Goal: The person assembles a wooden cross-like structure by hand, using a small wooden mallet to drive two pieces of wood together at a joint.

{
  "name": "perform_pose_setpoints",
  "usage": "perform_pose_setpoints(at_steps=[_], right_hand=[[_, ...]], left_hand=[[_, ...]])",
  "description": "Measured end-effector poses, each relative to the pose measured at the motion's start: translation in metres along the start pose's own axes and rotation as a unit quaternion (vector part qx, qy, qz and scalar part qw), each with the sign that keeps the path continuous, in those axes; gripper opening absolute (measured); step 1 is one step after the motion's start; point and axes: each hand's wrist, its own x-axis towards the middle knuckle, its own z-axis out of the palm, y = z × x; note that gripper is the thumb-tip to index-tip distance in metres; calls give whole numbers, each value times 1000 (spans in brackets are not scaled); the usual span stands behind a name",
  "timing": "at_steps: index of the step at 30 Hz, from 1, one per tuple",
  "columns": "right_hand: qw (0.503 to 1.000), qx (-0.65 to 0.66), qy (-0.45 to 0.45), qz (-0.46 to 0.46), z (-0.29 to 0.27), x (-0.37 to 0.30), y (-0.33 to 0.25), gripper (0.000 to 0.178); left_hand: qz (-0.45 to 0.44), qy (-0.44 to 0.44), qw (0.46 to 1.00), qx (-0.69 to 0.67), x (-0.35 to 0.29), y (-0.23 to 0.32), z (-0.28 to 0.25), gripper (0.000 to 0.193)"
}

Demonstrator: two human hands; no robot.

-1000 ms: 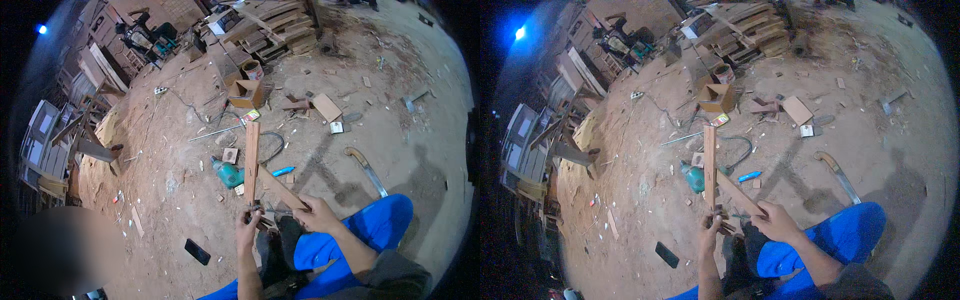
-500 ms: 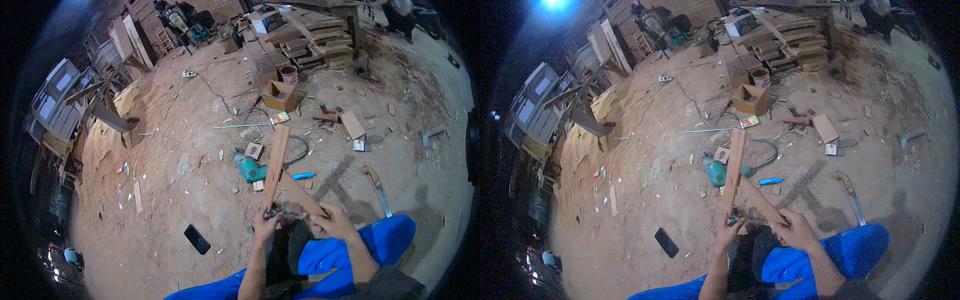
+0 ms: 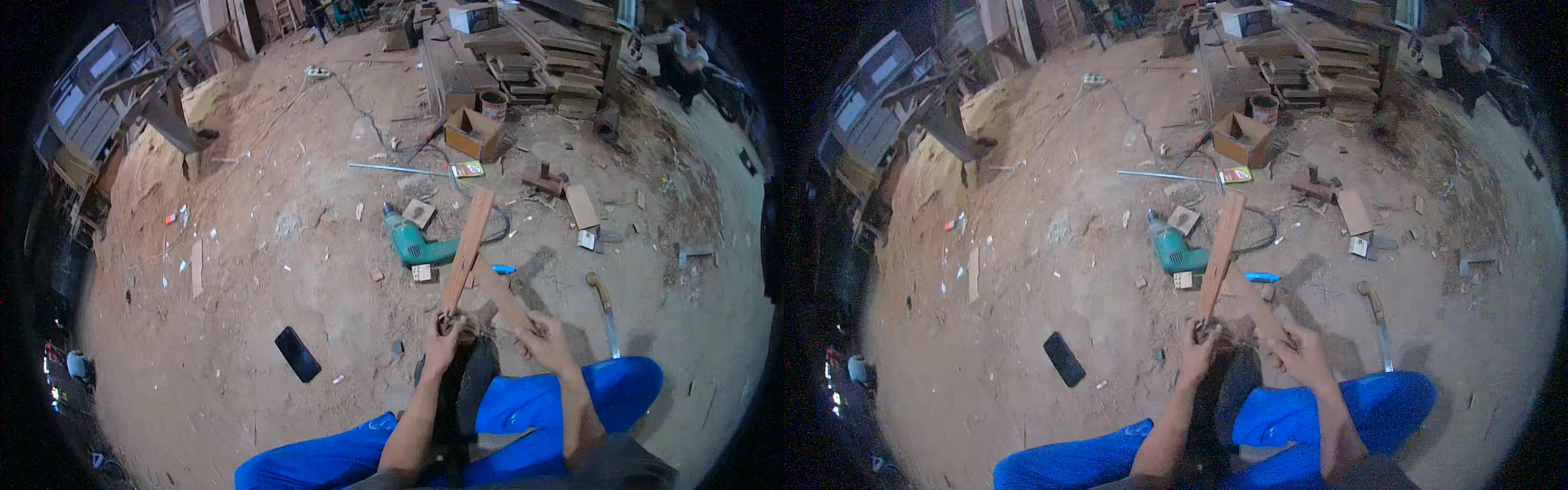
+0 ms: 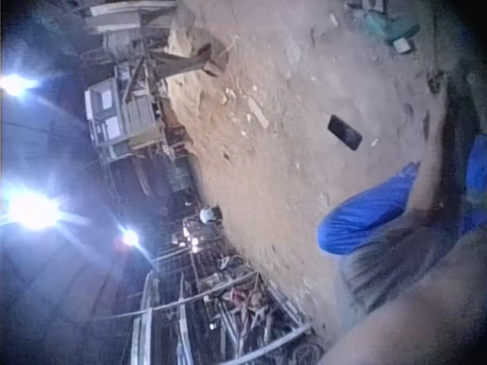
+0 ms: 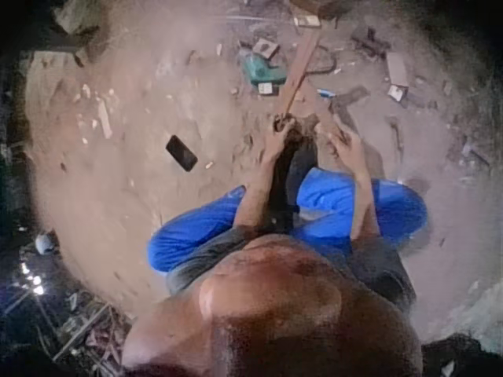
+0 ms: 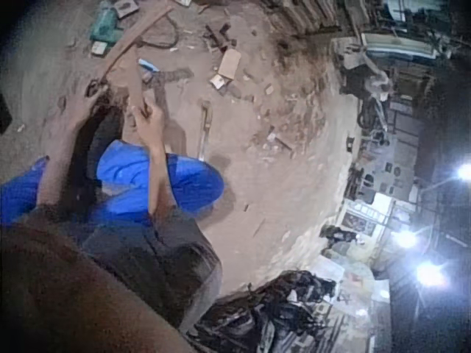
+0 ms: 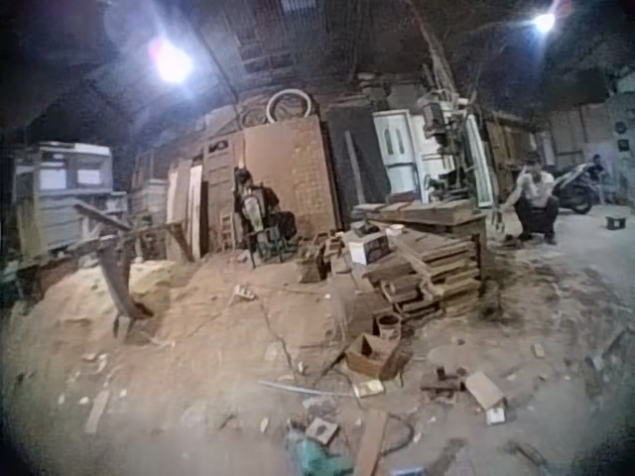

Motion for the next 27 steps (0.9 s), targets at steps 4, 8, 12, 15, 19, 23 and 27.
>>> perform_pose_setpoints(at_steps=[4,8,12,15,19,23,27], right_hand=[[995,59,63,46,-1,8,-3,14],[961,185,208,6,-11,18,12,13],[920,334,193,74,-24,13,-7,22],[948,227,220,28,-17,11,-27,29],[922,344,172,48,-28,4,-40,30],[970,124,208,-22,-19,5,-34,25],[958,257,123,17,-9,-2,-46,22]], left_hand=[[-43,-63,996,50,1,14,-9,48],[-39,-92,988,-119,7,-17,-2,51],[14,-134,986,-96,5,-3,4,49],[-1,-139,988,-62,7,-13,4,44],[-69,-138,984,-92,9,-25,9,39],[-82,-137,982,-98,11,-26,8,37],[-32,-131,985,-107,15,-48,10,34]])
